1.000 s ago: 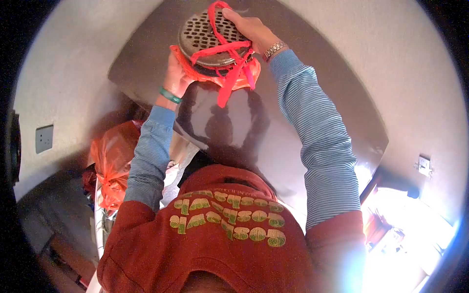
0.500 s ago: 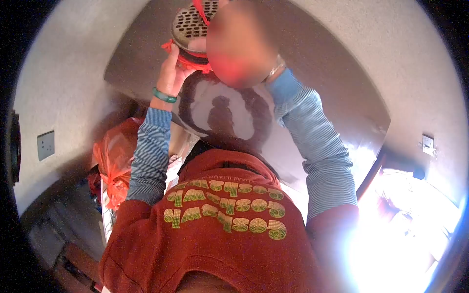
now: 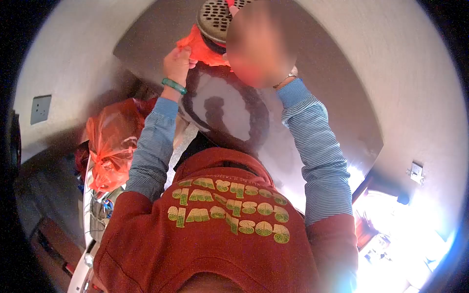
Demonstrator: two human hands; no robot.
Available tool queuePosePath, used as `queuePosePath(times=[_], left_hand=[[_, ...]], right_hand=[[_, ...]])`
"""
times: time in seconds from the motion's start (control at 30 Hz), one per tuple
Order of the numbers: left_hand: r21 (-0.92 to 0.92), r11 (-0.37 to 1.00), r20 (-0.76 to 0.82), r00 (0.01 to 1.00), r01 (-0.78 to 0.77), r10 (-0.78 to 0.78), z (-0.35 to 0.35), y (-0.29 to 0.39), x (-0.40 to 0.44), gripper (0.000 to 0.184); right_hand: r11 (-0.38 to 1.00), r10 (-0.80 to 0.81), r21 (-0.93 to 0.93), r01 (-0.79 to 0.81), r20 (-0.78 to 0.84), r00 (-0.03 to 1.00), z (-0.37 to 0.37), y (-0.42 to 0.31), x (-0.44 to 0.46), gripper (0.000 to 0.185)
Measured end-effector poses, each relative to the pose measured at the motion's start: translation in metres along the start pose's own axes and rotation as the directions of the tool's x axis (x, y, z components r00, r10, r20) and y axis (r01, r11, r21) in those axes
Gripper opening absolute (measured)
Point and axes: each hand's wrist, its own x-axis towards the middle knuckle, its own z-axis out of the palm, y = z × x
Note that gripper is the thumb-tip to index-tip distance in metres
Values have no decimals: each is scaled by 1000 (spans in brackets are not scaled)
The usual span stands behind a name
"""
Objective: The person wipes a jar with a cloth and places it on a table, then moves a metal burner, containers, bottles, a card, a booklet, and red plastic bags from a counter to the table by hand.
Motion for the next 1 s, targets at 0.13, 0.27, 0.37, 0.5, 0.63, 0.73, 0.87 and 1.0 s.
queuePosePath(times=[0.13, 0.27, 0.37, 0.5, 0.63, 0.73, 0.87, 1.0], left_hand=[[-3, 999, -5, 999, 35, -35, -9, -7, -12, 19], [0, 997, -27, 997, 77, -77, -6, -19, -19, 15], [246, 915, -167, 916, -319, 364, -3, -24, -9, 13], [474, 627, -151, 644, -619, 750, 6, 49, -21, 7], [630, 435, 100, 623, -643, 776, 15, 64, -9, 31], [638, 666, 209, 919, -387, 334, 26, 66, -3, 65], [698, 631, 196, 938, -339, 287, 34, 67, 1, 65], [635, 678, 216, 928, -371, 305, 39, 59, 12, 64]], right_hand=[[998, -38, 50, 35, 73, 997, -2, 11, 1, 110], [984, -166, -78, 163, -42, 985, -2, 19, 1, 86], [994, -107, 11, 106, 76, 991, -9, 24, 1, 100], [970, -174, 137, 202, -196, 965, -6, 35, 0, 89], [716, 418, 602, -353, 35, 908, 6, 59, 19, 53], [620, 419, 642, -451, 214, 882, 11, 71, 22, 40], [458, 421, 709, -536, 358, 833, 5, 65, 22, 36], [249, 373, 829, -500, 395, 840, 5, 60, 25, 36]])
